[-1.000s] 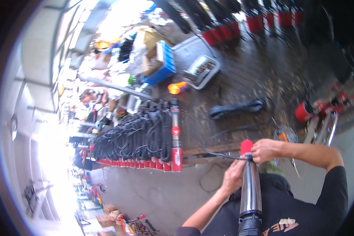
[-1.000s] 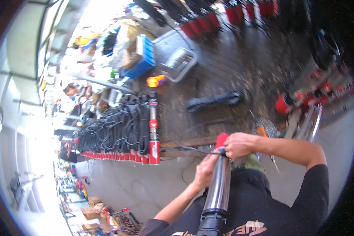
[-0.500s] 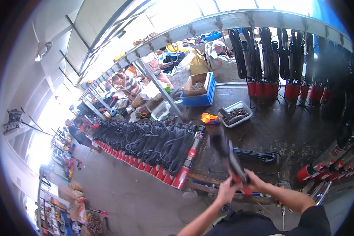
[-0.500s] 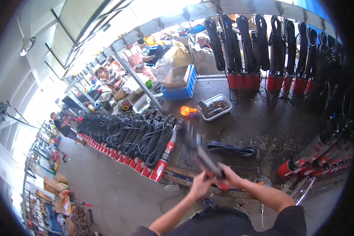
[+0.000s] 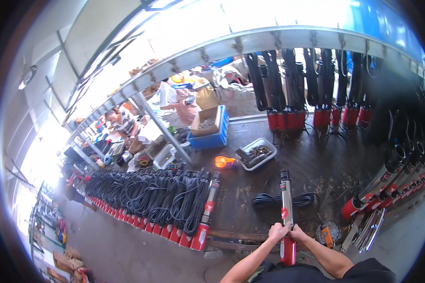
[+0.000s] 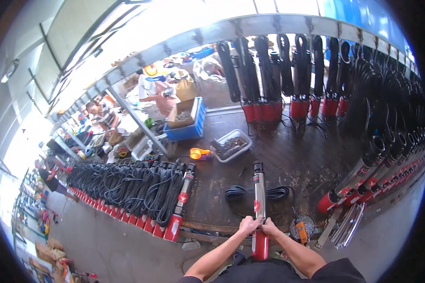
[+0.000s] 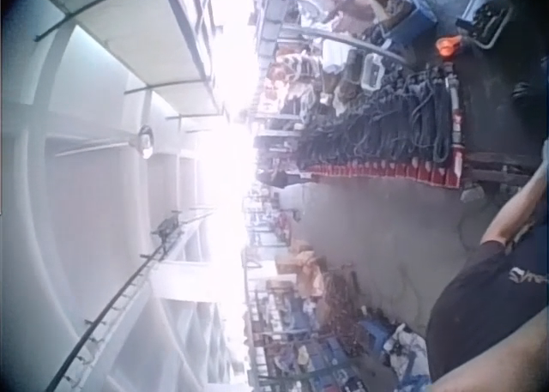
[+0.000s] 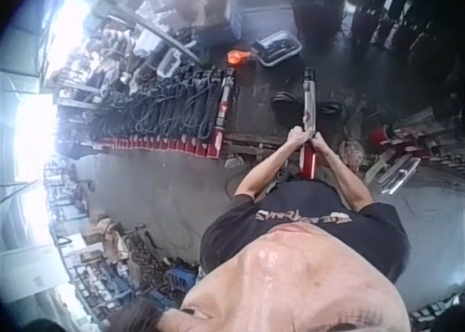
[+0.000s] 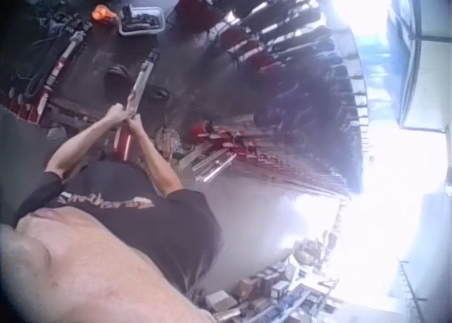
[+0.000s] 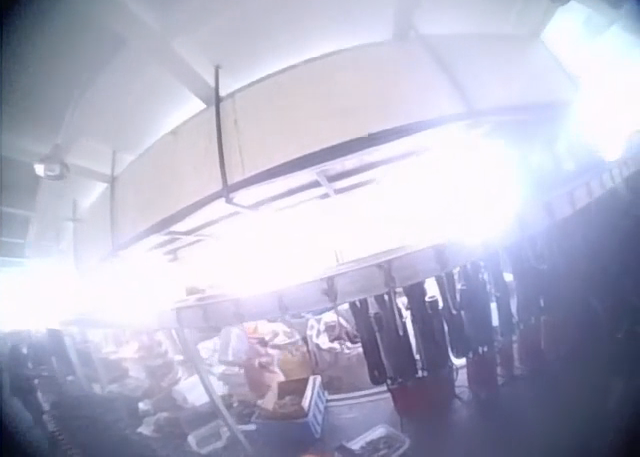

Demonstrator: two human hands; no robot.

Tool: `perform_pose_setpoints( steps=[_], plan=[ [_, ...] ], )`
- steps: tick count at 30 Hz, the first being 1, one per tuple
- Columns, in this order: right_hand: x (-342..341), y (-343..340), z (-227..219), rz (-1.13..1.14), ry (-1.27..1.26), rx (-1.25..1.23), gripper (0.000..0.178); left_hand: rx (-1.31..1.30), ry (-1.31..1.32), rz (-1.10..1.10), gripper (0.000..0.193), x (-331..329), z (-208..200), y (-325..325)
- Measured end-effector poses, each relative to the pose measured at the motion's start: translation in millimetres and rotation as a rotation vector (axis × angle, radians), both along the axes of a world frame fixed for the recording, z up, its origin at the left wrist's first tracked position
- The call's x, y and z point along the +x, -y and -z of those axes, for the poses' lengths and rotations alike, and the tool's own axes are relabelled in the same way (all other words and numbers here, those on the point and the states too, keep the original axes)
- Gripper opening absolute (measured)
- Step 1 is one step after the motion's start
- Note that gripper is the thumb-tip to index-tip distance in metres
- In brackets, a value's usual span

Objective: The person assembles water pumps by attaching components and securing them with a pneumatic screwdriver on a workbench in a factory environment.

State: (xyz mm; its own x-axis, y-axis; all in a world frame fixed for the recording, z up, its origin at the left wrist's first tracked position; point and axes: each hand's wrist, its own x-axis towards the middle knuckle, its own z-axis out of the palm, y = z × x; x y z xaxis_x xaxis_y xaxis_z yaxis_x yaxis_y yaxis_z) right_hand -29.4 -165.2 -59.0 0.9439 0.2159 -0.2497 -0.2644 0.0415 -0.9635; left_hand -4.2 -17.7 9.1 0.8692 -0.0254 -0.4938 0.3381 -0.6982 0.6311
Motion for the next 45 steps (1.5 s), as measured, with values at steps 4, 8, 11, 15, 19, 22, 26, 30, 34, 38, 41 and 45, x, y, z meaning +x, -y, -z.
perform_pose_setpoints(
  steps=[4,8,11,15,19,22,26,30,34,38,41,45],
  plan=[
    [-4,6,8,0.003,-0.174,-0.155,0.025,0.184,-0.015,0.002,0.077,6,-23,5],
    [3,29,-47,-0.335,-0.309,0.146,0.041,0.103,0.100,-0.014,0.060,-10,-20,-6],
    [14,51,-11,-0.257,-0.375,0.280,0.037,0.057,0.530,-0.030,0.044,-20,14,2],
    [9,47,-15,-0.225,-0.255,0.071,0.035,-0.109,0.515,-0.213,0.025,-40,25,6],
    [15,34,-28,-0.272,-0.097,-0.030,0.044,-0.340,0.482,-0.397,0.021,-59,2,21],
    [22,35,-5,-0.334,0.036,-0.475,0.046,0.111,0.775,-0.230,0.039,-68,14,41],
    [27,37,-26,-0.356,0.003,-0.415,0.048,0.615,0.717,0.194,0.067,-81,-19,49],
    [16,46,-49,-0.162,-0.412,0.048,0.059,0.997,0.486,0.454,0.058,-69,-11,66],
    [15,46,-34,-0.177,-0.149,-0.096,0.049,1.134,0.535,0.566,0.068,-66,-5,73],
    [18,44,-24,-0.230,-0.042,-0.348,0.044,0.644,0.450,0.496,0.067,-52,-17,50],
    [14,45,-40,-0.204,-0.107,-0.211,0.039,-0.010,0.159,0.110,0.043,-25,-19,-1],
    [22,47,-36,-0.228,-0.193,-0.071,0.042,-0.772,-0.284,-0.169,0.035,-3,38,-12]
  ],
)
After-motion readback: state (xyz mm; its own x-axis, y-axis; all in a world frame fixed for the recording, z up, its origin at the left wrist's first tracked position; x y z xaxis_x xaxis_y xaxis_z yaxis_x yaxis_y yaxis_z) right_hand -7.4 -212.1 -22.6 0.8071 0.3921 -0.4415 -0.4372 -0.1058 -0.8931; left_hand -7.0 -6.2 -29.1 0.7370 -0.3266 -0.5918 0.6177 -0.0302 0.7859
